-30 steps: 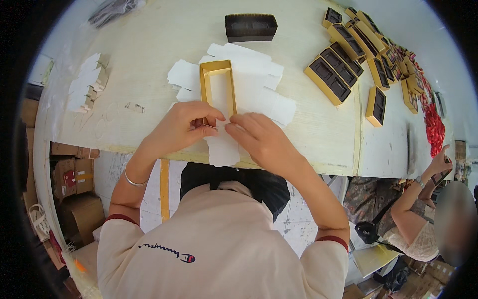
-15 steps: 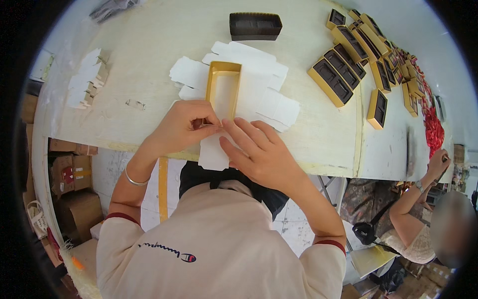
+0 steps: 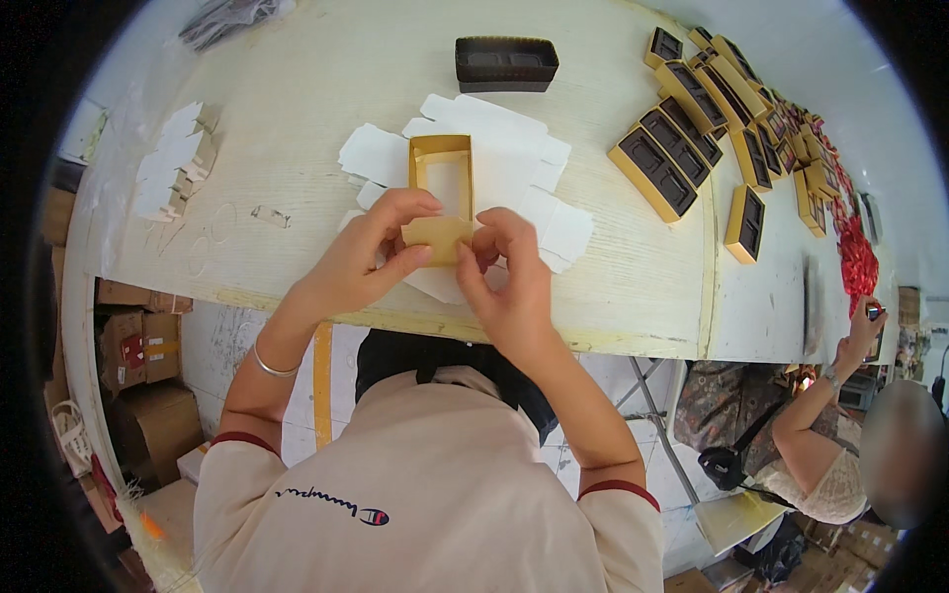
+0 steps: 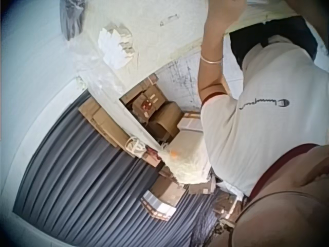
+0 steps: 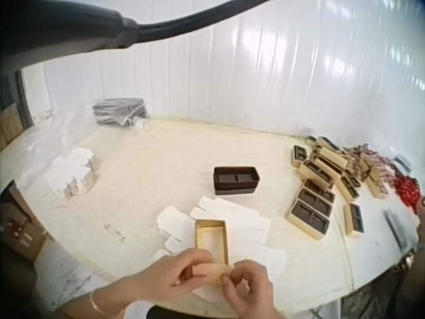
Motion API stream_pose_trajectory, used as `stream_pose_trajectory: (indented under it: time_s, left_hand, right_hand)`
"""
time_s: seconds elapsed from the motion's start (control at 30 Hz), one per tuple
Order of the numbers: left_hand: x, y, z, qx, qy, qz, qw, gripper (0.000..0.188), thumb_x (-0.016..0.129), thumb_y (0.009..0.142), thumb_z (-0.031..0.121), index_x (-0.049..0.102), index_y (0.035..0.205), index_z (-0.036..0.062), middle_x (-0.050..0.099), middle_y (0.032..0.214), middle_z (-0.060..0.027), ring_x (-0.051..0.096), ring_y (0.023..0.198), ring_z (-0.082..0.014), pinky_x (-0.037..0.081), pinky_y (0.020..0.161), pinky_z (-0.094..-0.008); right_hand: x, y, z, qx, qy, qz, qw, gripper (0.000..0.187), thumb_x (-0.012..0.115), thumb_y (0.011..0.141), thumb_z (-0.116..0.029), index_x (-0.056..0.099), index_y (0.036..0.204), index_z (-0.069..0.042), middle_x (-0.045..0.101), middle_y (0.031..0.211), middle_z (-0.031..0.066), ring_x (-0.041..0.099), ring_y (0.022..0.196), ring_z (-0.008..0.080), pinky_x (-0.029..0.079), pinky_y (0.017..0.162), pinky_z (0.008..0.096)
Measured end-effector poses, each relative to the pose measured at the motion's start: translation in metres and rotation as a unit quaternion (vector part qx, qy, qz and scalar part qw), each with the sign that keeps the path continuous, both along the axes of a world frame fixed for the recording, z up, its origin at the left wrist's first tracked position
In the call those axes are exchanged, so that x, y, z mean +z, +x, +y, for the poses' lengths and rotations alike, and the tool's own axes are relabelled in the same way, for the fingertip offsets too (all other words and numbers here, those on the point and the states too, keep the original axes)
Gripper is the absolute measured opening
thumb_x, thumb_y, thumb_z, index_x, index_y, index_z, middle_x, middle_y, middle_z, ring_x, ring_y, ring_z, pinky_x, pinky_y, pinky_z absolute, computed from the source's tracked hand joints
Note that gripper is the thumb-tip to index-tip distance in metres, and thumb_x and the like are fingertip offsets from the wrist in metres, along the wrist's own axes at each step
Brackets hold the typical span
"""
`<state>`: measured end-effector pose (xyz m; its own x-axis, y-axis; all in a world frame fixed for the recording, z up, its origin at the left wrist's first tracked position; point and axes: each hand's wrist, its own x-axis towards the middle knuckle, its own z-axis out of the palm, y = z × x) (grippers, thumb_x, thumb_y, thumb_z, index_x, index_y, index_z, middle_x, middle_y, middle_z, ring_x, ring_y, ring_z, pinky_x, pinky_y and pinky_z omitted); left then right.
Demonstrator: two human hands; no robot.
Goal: The person folds flat cardboard pieces into small rectangular boxes and places dark rectangular objects inside them. They repeat this process multiple times, stacking the finished boxes on the table.
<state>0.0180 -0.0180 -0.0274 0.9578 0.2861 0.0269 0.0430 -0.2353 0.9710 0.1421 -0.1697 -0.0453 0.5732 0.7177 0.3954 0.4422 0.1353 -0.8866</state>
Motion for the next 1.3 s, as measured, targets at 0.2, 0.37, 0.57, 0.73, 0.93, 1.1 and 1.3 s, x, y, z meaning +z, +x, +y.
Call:
stream_pose_trajectory:
  time_s: [0.2,0.37,0.57,0.73,0.93,1.1,1.3]
  left_hand:
    - [0.003,0.002,-0.015,0.078,0.121,-0.047,0.988,0.023,0.063,0.086,0.005,0.054,0.107,0.0031,0.050,0.111,-0.0083,0.055,0.064,-0.0189,0.045,0.059,-0.0310]
    - [-0.015,-0.003,-0.027,0.100,0.300,-0.091,0.944,0.012,0.068,0.082,0.008,0.061,0.090,0.0009,0.054,0.100,-0.0100,0.057,0.067,-0.0270,0.047,0.060,-0.0365]
    - [0.012,0.005,-0.015,0.008,0.326,0.051,0.944,0.010,0.068,0.080,0.009,0.066,0.088,0.0025,0.059,0.092,-0.0081,0.059,0.073,-0.0276,0.048,0.065,-0.0356]
    - [0.055,0.000,0.003,-0.020,0.346,0.000,0.938,0.046,0.078,0.070,0.013,0.064,0.113,0.0096,0.059,0.119,-0.0092,0.059,0.101,-0.0295,0.048,0.086,-0.0367]
    - [0.049,0.002,0.045,-0.047,0.436,-0.036,0.898,0.093,0.084,0.055,0.010,0.044,0.139,0.0140,0.049,0.136,-0.0103,0.041,0.127,-0.0303,0.035,0.106,-0.0406]
    - [0.032,0.006,0.025,0.028,0.397,0.064,0.915,0.086,0.083,0.064,0.022,0.043,0.139,0.0090,0.052,0.123,-0.0137,0.045,0.116,-0.0330,0.031,0.103,-0.0406]
    - [0.004,-0.001,0.015,0.080,0.311,0.009,0.947,0.083,0.082,0.067,0.017,0.041,0.138,0.0090,0.052,0.122,-0.0146,0.046,0.114,-0.0338,0.033,0.102,-0.0412]
  right_hand:
    - [0.007,0.003,0.001,0.012,-0.047,-0.364,0.930,0.029,0.073,0.075,-0.005,0.061,0.101,-0.004,0.052,0.113,0.0139,0.055,0.079,0.0219,0.047,0.068,0.0331]
    - [0.011,0.010,0.004,0.067,-0.145,-0.463,0.872,0.014,0.064,0.075,-0.007,0.062,0.088,-0.006,0.055,0.092,0.0066,0.055,0.081,0.0232,0.042,0.066,0.0338]
    - [0.030,0.021,0.015,0.174,-0.276,-0.334,0.884,0.006,0.062,0.075,-0.002,0.058,0.079,-0.005,0.056,0.082,0.0076,0.056,0.081,0.0266,0.043,0.070,0.0347]
    - [0.057,0.043,0.009,0.224,-0.192,-0.377,0.878,0.006,0.060,0.073,0.003,0.057,0.075,-0.002,0.055,0.078,0.0104,0.057,0.083,0.0287,0.046,0.069,0.0386]
    - [0.092,0.070,0.003,0.321,-0.218,-0.298,0.872,0.029,0.053,0.066,0.012,0.064,0.090,-0.001,0.062,0.096,0.0131,0.058,0.098,0.0325,0.048,0.084,0.0390]
    - [0.072,0.130,0.040,0.199,-0.101,-0.154,0.963,0.045,0.044,0.072,0.011,0.064,0.110,-0.001,0.063,0.119,0.0109,0.055,0.118,0.0238,0.039,0.104,0.0360]
    - [0.007,0.192,0.135,0.023,-0.170,-0.507,0.845,0.014,0.063,0.085,-0.011,0.066,0.096,-0.003,0.065,0.101,0.0115,0.059,0.100,0.0300,0.046,0.086,0.0391]
